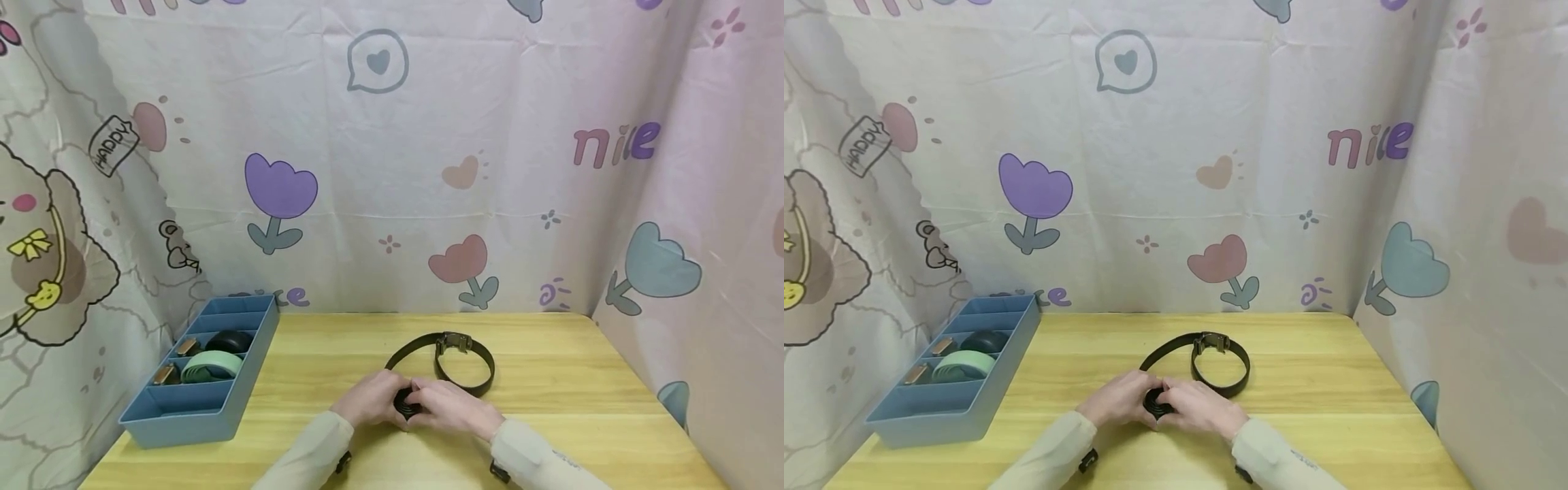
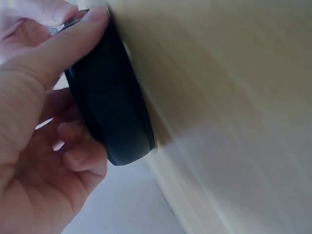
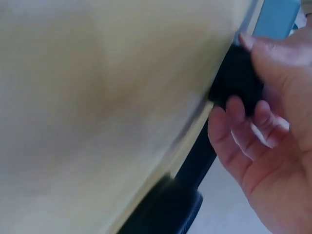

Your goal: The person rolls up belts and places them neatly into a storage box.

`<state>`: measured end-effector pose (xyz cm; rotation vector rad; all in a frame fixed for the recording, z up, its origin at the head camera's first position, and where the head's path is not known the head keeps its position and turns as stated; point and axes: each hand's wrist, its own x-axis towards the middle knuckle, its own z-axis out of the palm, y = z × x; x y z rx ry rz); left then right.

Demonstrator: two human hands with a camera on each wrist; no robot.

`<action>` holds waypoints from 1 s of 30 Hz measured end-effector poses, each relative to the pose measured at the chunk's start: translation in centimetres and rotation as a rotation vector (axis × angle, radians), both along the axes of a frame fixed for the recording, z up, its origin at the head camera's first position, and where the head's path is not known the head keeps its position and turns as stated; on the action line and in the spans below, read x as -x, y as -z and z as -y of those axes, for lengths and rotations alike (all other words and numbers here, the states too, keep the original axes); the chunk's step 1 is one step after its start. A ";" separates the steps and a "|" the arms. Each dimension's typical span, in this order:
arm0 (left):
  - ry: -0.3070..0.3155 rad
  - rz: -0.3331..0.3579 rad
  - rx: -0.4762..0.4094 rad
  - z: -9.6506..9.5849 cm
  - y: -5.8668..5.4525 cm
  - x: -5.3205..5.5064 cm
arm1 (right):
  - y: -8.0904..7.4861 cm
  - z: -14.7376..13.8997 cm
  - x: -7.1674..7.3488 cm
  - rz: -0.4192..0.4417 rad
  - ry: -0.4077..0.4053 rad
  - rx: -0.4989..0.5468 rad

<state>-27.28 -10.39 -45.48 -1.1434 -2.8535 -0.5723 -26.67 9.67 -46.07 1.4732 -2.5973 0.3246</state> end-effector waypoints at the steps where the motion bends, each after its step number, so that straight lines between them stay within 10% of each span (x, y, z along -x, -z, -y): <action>1: -0.010 -0.006 -0.003 0.0 0.0 0.0 | 0.1 0.1 0.0 -0.002 0.004 0.004; 10: 0.015 0.072 0.007 0.2 -0.2 0.4 | -0.3 -0.6 0.1 0.005 -0.002 -0.032; 30: -0.026 0.001 0.047 -0.1 -0.2 0.3 | -0.5 0.0 -0.1 0.008 0.013 -0.004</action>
